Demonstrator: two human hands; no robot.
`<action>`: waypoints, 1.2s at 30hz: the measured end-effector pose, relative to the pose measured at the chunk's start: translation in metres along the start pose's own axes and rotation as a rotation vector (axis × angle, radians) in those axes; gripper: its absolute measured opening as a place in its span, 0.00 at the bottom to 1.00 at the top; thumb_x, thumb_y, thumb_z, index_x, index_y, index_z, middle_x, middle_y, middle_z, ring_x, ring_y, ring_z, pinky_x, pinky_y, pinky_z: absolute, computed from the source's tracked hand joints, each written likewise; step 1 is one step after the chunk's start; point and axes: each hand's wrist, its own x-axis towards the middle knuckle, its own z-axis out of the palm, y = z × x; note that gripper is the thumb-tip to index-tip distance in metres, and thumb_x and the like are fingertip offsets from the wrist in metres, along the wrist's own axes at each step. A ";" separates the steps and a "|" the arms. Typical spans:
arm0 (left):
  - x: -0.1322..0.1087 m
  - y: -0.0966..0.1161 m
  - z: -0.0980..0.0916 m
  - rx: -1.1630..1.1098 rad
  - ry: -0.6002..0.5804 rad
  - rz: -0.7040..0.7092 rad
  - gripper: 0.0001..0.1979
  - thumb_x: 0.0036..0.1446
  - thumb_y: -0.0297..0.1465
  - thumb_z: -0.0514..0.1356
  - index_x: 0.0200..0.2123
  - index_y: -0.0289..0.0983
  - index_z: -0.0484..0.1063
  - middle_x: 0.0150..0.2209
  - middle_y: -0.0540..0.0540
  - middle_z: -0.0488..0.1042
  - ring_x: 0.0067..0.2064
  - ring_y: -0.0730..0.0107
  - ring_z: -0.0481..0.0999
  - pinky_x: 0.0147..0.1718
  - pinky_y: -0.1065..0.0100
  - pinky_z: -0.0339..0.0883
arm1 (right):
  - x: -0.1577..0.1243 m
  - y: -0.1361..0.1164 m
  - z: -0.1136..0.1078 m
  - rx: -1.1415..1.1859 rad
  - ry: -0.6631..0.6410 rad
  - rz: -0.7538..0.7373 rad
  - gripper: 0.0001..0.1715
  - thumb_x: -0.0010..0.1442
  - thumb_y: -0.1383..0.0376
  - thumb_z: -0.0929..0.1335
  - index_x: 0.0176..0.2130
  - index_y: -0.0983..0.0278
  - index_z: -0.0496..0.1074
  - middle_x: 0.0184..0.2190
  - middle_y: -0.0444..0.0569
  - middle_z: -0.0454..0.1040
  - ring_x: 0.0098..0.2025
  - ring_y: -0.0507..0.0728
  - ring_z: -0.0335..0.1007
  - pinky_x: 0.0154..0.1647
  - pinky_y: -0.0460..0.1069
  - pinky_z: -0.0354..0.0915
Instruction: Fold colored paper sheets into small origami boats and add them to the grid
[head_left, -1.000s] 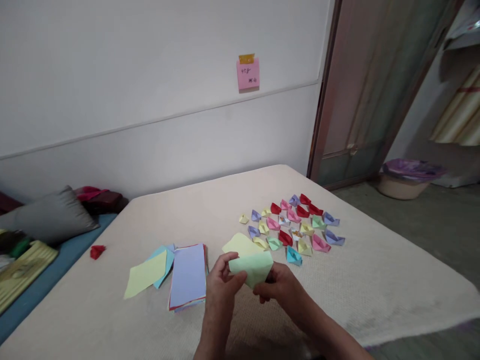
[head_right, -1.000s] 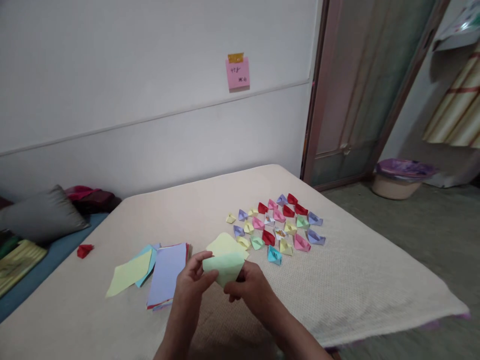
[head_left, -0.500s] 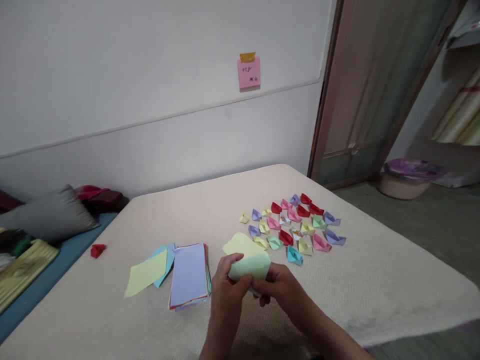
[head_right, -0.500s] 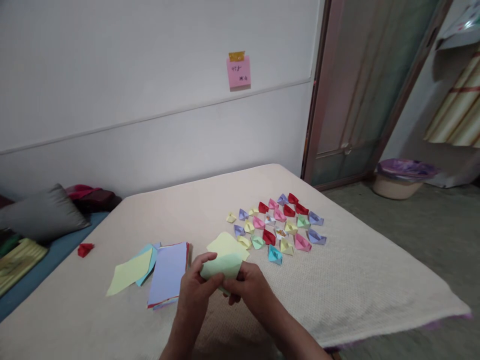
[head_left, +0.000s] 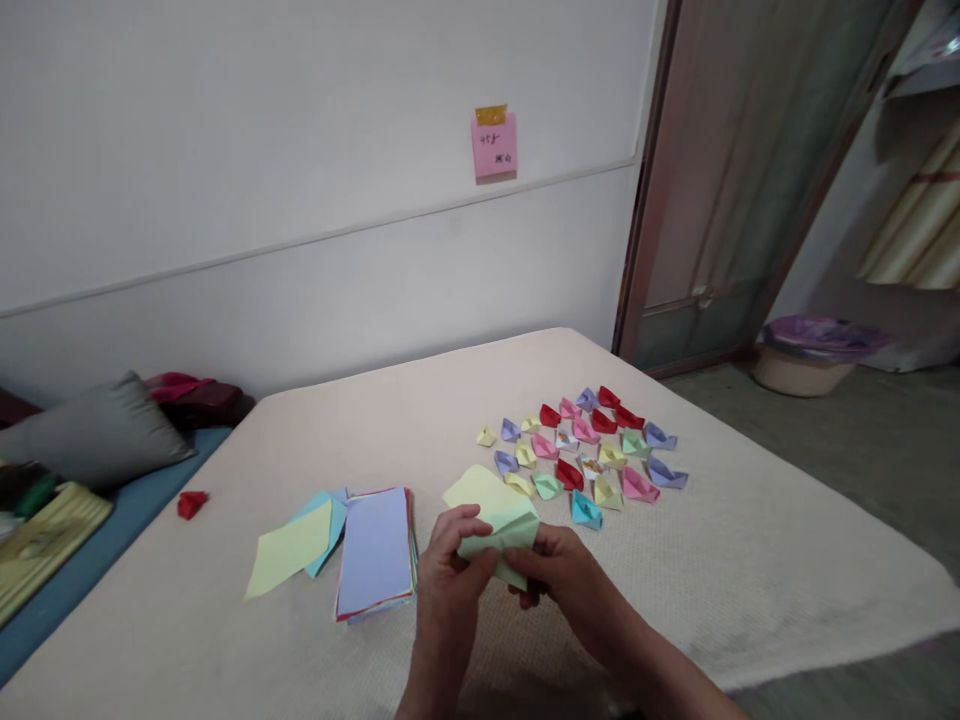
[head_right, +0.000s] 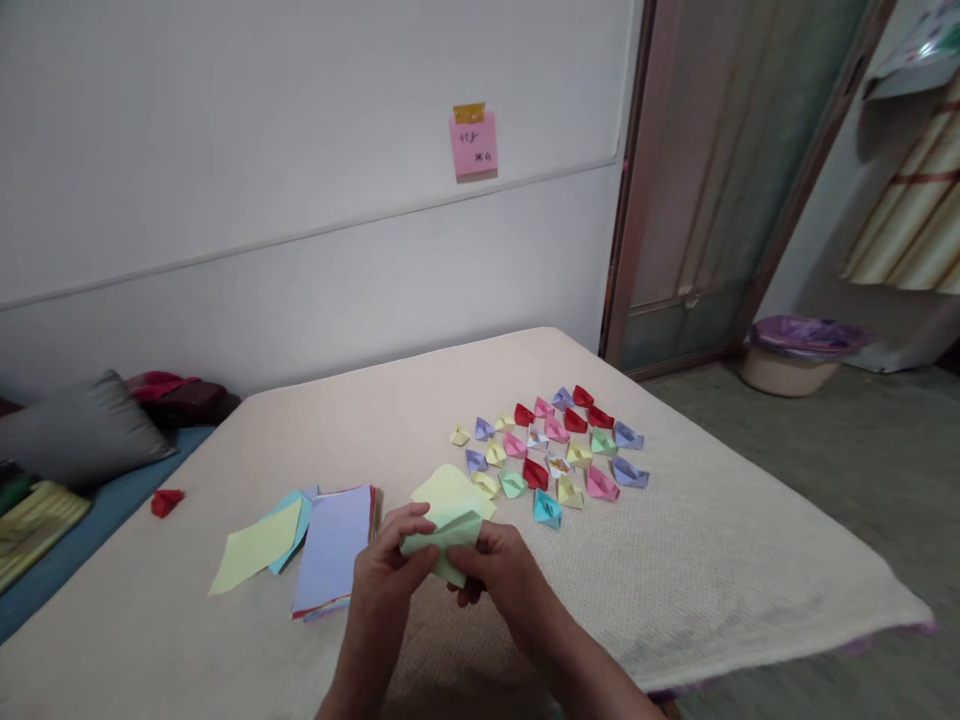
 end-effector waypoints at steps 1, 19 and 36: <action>0.000 0.000 0.000 -0.020 -0.003 -0.008 0.07 0.43 0.24 0.64 0.29 0.39 0.77 0.45 0.42 0.72 0.48 0.56 0.70 0.39 0.65 0.66 | 0.000 0.000 0.000 0.005 0.003 0.002 0.11 0.50 0.61 0.70 0.26 0.68 0.74 0.17 0.43 0.70 0.17 0.49 0.62 0.19 0.44 0.58; 0.006 0.000 -0.009 -0.101 -0.088 -0.226 0.08 0.38 0.20 0.60 0.24 0.36 0.69 0.28 0.51 0.74 0.26 0.73 0.68 0.24 0.74 0.58 | 0.000 0.000 0.000 -0.106 -0.041 -0.060 0.13 0.48 0.58 0.72 0.25 0.67 0.76 0.16 0.42 0.70 0.17 0.49 0.63 0.19 0.45 0.60; -0.002 -0.011 -0.001 -0.196 -0.123 -0.150 0.07 0.49 0.27 0.61 0.30 0.37 0.79 0.35 0.47 0.73 0.32 0.70 0.71 0.30 0.70 0.65 | -0.004 -0.003 -0.003 0.119 0.007 -0.043 0.17 0.57 0.56 0.65 0.27 0.67 0.71 0.19 0.46 0.71 0.20 0.50 0.64 0.22 0.45 0.58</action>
